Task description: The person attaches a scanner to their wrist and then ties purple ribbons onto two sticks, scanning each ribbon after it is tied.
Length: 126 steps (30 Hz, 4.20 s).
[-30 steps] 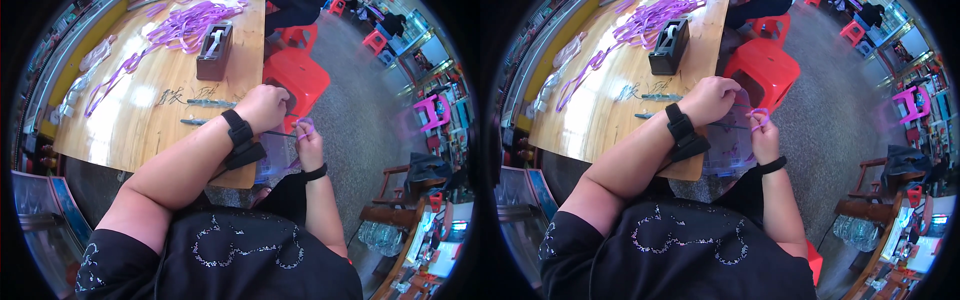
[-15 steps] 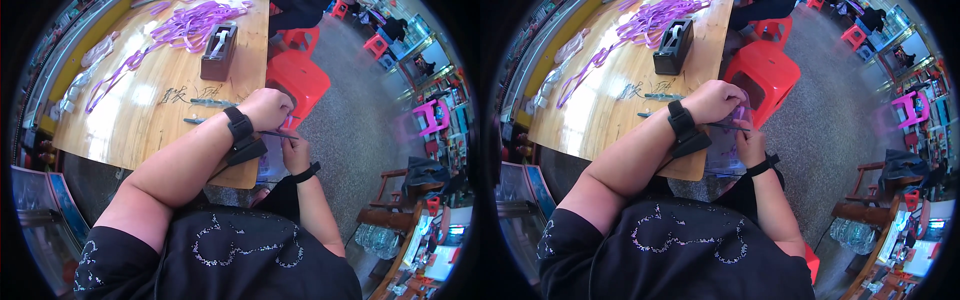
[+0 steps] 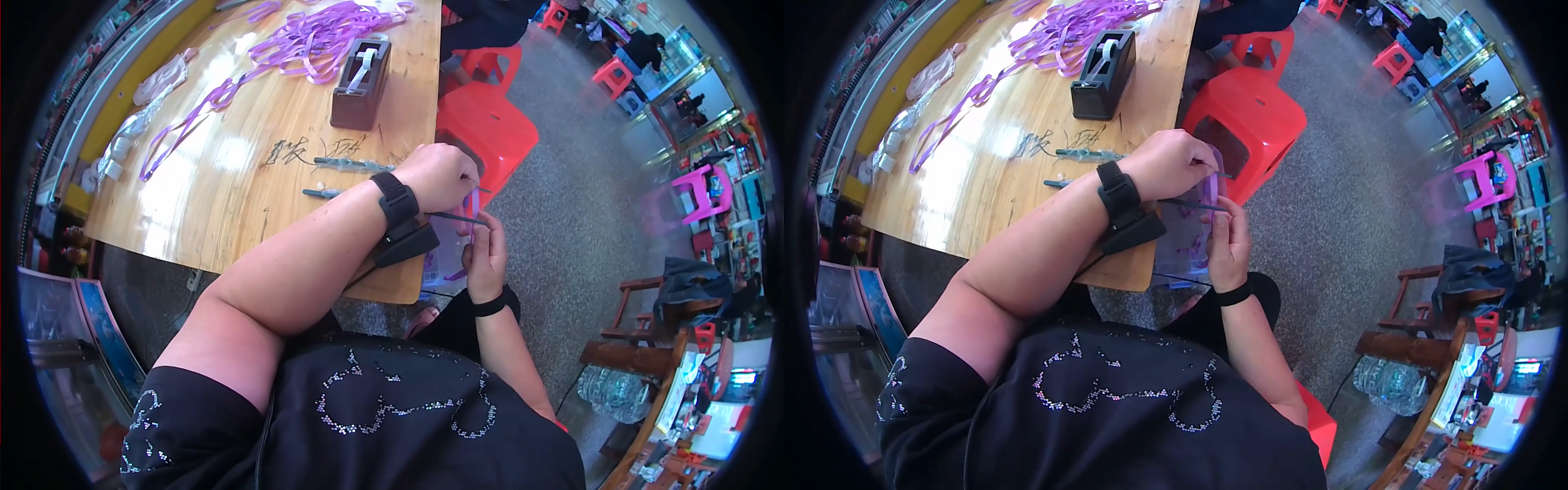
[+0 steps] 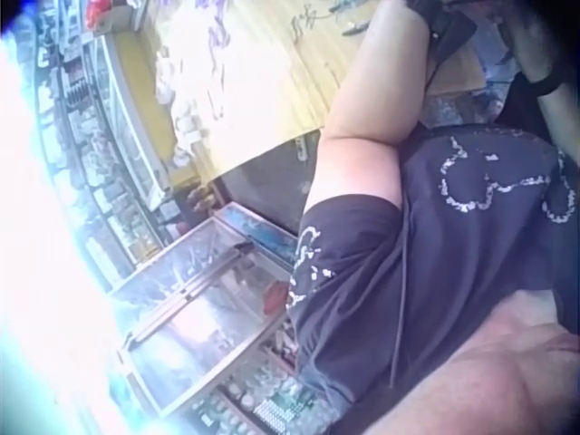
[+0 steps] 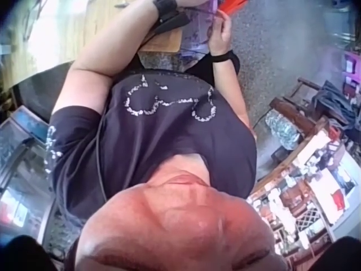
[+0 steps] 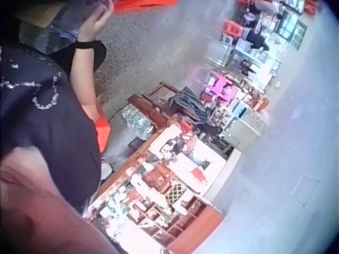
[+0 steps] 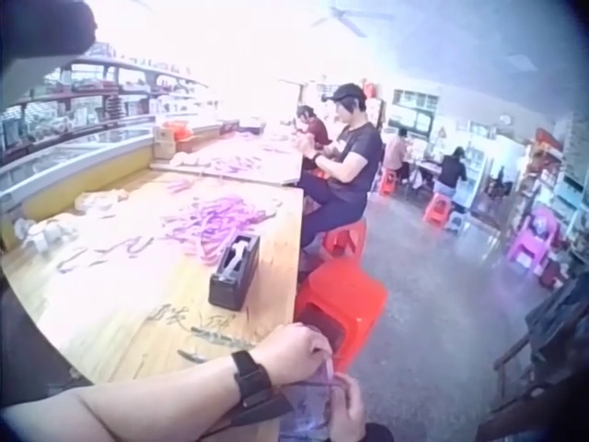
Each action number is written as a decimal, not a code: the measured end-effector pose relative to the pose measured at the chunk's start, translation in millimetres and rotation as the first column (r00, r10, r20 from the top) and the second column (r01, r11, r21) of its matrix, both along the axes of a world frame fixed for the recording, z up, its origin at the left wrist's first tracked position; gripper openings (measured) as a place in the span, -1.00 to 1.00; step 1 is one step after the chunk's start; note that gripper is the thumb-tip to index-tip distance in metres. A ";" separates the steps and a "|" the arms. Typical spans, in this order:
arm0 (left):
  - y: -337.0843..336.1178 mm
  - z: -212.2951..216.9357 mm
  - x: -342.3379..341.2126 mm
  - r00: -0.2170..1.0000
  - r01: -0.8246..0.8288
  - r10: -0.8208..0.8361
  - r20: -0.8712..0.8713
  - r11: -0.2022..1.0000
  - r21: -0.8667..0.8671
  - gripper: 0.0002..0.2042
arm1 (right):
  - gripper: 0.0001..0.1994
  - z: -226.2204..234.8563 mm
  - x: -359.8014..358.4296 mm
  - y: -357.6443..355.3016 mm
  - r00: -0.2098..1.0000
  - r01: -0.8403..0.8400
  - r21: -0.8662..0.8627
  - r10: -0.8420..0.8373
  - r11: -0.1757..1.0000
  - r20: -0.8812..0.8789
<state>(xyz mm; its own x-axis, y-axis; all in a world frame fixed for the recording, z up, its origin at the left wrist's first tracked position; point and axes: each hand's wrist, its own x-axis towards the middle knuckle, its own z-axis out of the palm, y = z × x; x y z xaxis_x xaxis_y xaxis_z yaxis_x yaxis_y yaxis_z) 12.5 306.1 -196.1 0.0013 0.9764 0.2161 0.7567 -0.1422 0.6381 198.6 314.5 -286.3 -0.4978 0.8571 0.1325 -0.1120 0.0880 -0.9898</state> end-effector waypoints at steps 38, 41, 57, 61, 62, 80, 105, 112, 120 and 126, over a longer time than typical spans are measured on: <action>-0.2 7.4 3.0 0.996 -0.052 0.044 -0.083 0.994 -0.097 -0.78 | -0.91 7.1 0.3 -23.3 0.994 -0.056 -0.204 0.035 0.977 -0.104; -2.0 6.6 2.5 0.999 -0.033 0.031 -0.038 0.999 -0.041 -0.79 | -0.91 7.1 -0.1 -24.7 0.992 -0.054 -0.238 0.026 0.970 -0.120; -1.4 2.2 -0.9 1.000 0.024 -0.024 -0.007 1.000 -0.019 -0.82 | -0.91 8.6 6.4 -35.7 0.992 -0.127 -0.207 0.122 0.970 -0.039; -1.8 1.8 -2.5 1.000 0.016 -0.018 -0.021 0.997 -0.071 -0.81 | -0.93 17.9 8.3 -44.3 0.992 -0.127 -0.257 0.118 0.958 -0.049; -0.8 1.3 -2.1 1.000 0.006 -0.008 -0.024 0.996 -0.089 -0.81 | -0.94 19.8 9.7 -45.9 0.993 -0.118 -0.264 0.107 0.957 -0.056; -1.0 2.6 0.3 0.993 -0.011 0.001 -0.116 0.996 -0.089 -0.80 | -0.79 -10.3 1.2 -17.9 0.972 -0.083 -0.139 0.111 0.987 0.205; 2.4 -1.0 -2.4 0.994 0.038 -0.055 -0.091 0.984 -0.175 -0.75 | -0.81 3.1 -28.4 -4.1 0.977 0.006 -0.053 -0.017 0.999 -0.214; 1.2 3.0 -0.4 0.992 -0.005 -0.011 -0.125 0.992 -0.127 -0.76 | -0.84 2.8 -18.4 -11.3 0.991 0.078 0.033 -0.074 0.996 -0.111; -0.1 2.2 -1.9 0.995 -0.008 -0.005 -0.097 0.992 -0.127 -0.76 | -0.83 8.9 -29.7 -6.8 0.995 0.096 0.032 -0.094 0.995 -0.045; -1.3 1.4 -0.5 0.996 0.009 -0.016 -0.093 0.997 -0.076 -0.76 | -0.86 -3.5 -16.6 -7.7 0.996 0.013 -0.101 -0.022 0.995 -0.081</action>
